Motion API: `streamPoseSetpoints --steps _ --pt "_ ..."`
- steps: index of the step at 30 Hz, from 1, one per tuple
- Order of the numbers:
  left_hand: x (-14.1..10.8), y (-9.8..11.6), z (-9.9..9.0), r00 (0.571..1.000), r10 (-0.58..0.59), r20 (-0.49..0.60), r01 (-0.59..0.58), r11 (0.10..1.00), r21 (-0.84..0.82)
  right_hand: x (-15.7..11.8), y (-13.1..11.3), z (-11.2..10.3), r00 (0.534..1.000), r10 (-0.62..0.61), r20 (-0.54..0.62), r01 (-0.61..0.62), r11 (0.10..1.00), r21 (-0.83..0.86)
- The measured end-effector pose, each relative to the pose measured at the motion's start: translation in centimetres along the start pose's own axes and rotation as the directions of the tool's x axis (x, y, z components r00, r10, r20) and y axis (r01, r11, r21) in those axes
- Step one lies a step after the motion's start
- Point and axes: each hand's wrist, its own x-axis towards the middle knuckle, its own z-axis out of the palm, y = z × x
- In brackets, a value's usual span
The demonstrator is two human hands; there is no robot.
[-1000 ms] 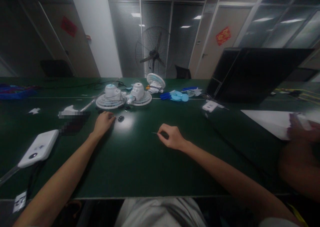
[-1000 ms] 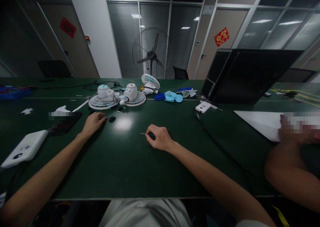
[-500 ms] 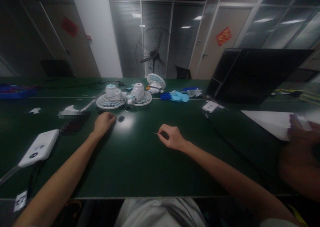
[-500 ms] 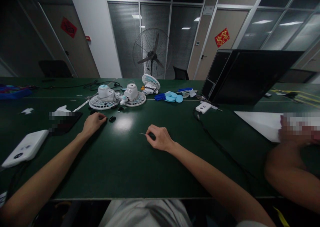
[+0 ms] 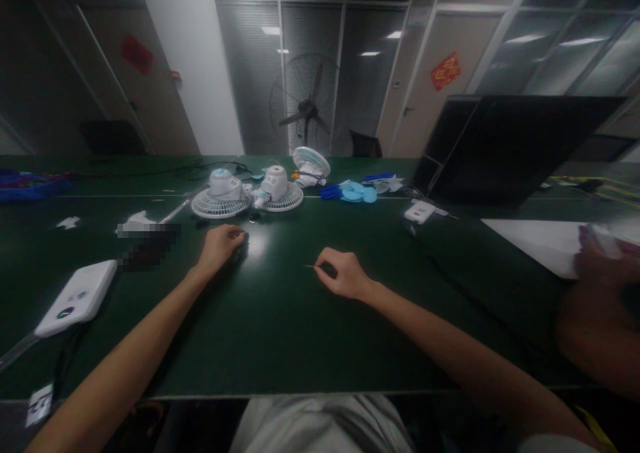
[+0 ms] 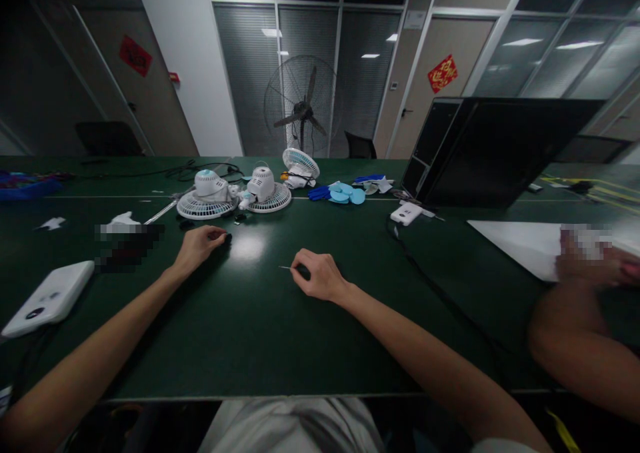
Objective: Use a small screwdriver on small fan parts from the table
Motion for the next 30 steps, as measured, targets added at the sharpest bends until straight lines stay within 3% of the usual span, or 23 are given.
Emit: streamPoseSetpoints --steps 5,17,30 --pt "-0.4 0.5 0.1 0.999 0.049 -0.022 -0.048 0.998 0.043 0.0 -0.2 -0.2 1.000 -0.004 -0.001 0.004 1.000 0.005" --pt "-0.7 1.7 0.4 0.999 0.022 -0.048 -0.019 0.997 0.070 0.2 -0.5 -0.3 1.000 -0.009 0.010 0.009 1.000 0.008" --pt "-0.3 0.8 0.2 0.992 -0.091 -0.088 0.091 0.996 -0.005 0.1 -0.2 -0.2 1.000 -0.008 0.018 0.008 1.000 0.000"
